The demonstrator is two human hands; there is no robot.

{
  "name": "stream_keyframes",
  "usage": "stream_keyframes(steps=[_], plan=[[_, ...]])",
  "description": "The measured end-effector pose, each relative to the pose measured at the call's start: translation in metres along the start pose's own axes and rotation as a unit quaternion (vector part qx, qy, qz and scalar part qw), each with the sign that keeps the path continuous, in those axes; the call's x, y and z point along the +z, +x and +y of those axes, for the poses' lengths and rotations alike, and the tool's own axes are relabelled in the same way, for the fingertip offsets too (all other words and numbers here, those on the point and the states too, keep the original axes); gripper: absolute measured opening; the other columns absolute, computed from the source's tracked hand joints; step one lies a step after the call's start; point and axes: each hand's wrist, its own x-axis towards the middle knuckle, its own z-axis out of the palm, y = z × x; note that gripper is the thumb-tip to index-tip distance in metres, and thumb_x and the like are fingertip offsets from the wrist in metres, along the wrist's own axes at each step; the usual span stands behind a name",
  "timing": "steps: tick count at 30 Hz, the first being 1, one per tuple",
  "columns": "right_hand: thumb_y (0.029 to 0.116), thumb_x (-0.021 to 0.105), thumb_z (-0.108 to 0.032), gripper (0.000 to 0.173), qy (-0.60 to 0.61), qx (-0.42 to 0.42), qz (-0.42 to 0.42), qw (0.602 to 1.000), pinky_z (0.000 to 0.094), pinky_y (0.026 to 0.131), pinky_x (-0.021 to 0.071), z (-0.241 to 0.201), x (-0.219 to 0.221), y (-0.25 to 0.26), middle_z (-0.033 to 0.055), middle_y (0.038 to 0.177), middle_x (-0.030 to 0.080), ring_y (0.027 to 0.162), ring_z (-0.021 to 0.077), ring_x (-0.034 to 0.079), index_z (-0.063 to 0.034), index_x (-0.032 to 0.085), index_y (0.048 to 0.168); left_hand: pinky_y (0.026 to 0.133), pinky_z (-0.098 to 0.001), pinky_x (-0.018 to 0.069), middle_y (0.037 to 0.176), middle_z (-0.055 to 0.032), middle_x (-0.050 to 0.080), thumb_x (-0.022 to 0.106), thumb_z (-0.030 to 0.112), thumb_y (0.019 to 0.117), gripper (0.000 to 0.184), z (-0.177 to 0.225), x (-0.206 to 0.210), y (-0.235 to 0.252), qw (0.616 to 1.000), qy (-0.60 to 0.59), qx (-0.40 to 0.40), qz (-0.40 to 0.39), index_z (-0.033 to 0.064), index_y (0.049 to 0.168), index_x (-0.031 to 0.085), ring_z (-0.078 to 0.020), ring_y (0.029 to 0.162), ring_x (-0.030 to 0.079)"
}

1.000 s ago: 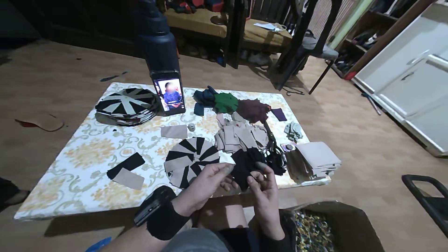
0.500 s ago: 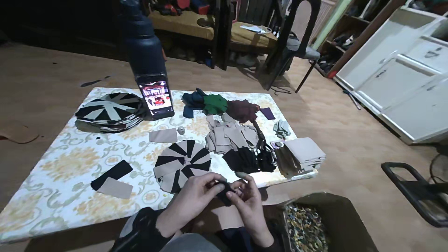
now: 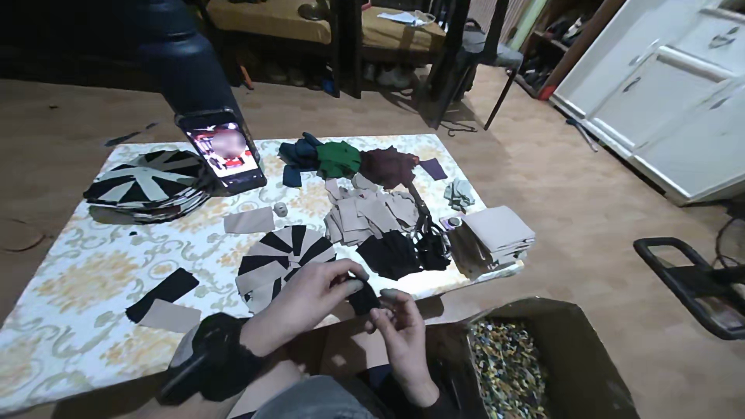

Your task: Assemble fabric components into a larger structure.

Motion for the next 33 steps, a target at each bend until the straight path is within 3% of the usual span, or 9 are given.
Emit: stream_keyframes(steps=[4,11,15,17,24,26,29,31,33], plan=[[0.1001,0.057,-0.001,0.024,0.0,-0.012,0.021,1.0,0.0261,0.067,0.0612,-0.003,-0.014,0.007,0.0031,0.094,0.071,0.074,0.0093,0.069,0.0025,0.053,0.124,0.068,-0.0156,0.0497,0.085,0.0069,0.066,0.062,0.028,0.1004,0.021,-0.002,-0.001,0.007,0.996,-0.092,-0.012,-0.007,0.0131,0.111,0.073,0.0031,0.072,0.058],[0.1004,0.057,-0.002,0.023,-0.001,-0.025,0.054,0.998,0.0284,0.071,0.062,-0.005,-0.026,0.017,0.0041,0.093,0.071,0.077,0.0117,0.071,0.0015,0.053,0.123,0.067,-0.0162,0.0492,0.085,0.0072,0.066,0.062,0.029,0.1004,0.022,-0.007,-0.003,0.004,0.995,-0.099,-0.011,-0.009,0.0132,0.112,0.073,0.0026,0.071,0.058],[0.0931,0.072,-0.01,0.043,-0.041,-0.052,-0.045,0.997,0.031,0.085,0.0616,-0.01,-0.02,0.021,0.0057,0.11,0.071,0.096,0.0135,0.071,0.0031,0.052,0.129,0.063,-0.0243,0.0502,0.081,0.0006,0.066,0.06,0.031,0.1017,0.029,0.002,0.001,-0.005,0.997,-0.061,0.025,-0.044,0.013,0.122,0.07,-0.0045,0.066,0.057],[0.0891,0.076,-0.009,0.052,-0.047,-0.045,-0.102,0.993,0.0268,0.082,0.0608,-0.015,-0.016,0.021,0.0056,0.114,0.069,0.094,0.0095,0.07,0.0054,0.049,0.131,0.061,-0.0239,0.0491,0.078,-0.0004,0.064,0.059,0.031,0.1027,0.031,0.007,0.005,-0.013,0.995,-0.06,0.054,-0.055,0.0138,0.126,0.068,-0.0057,0.064,0.057],[0.0863,0.074,-0.001,0.046,-0.048,-0.045,-0.104,0.992,0.0228,0.075,0.0597,-0.018,-0.001,0.016,-0.0015,0.1,0.071,0.085,0.0055,0.068,-0.0002,0.054,0.128,0.072,-0.0204,0.0544,0.1,0.0011,0.067,0.059,0.032,0.1033,0.054,0.008,0.028,-0.053,0.976,-0.213,-0.014,0.053,0.0047,0.148,0.044,-0.0024,0.082,0.063],[0.087,0.076,-0.004,0.042,-0.031,-0.052,-0.085,0.995,0.023,0.078,0.0601,-0.014,0.007,0.011,-0.0028,0.102,0.072,0.087,0.0057,0.069,-0.007,0.058,0.125,0.078,-0.0222,0.0572,0.104,-0.0015,0.07,0.068,0.03,0.0977,0.055,0.006,0.043,-0.068,0.956,-0.276,-0.038,0.093,-0.001,0.14,0.051,-0.0031,0.088,0.066],[0.0877,0.077,-0.009,0.036,-0.017,-0.051,-0.063,0.997,0.0213,0.076,0.0599,-0.009,0.017,0.004,-0.0039,0.101,0.073,0.085,0.0052,0.069,-0.015,0.063,0.12,0.076,-0.0185,0.0566,0.098,0.0003,0.071,0.072,0.018,0.0946,0.028,0.002,0.06,-0.083,0.922,-0.351,-0.065,0.15,-0.0013,0.114,0.067,0.0001,0.084,0.066],[0.088,0.078,-0.012,0.034,-0.014,-0.047,-0.055,0.997,0.0212,0.073,0.061,-0.007,0.023,-0.001,-0.0043,0.102,0.073,0.084,0.0053,0.071,-0.0191,0.065,0.119,0.067,-0.0157,0.0536,0.093,0.004,0.07,0.069,0.015,0.096,0.018,0.0,0.063,-0.089,0.902,-0.366,-0.067,0.217,0.0017,0.107,0.07,0.0022,0.077,0.063],[0.0887,0.077,-0.013,0.031,-0.026,-0.039,-0.061,0.997,0.0215,0.073,0.0608,-0.006,0.029,-0.005,-0.0047,0.103,0.073,0.084,0.0055,0.07,-0.0195,0.066,0.117,0.074,-0.0181,0.0561,0.096,0.0022,0.072,0.069,0.012,0.0954,0.016,-0.007,0.06,-0.093,0.891,-0.362,-0.041,0.271,0.0006,0.106,0.071,-0.0001,0.082,0.066]])
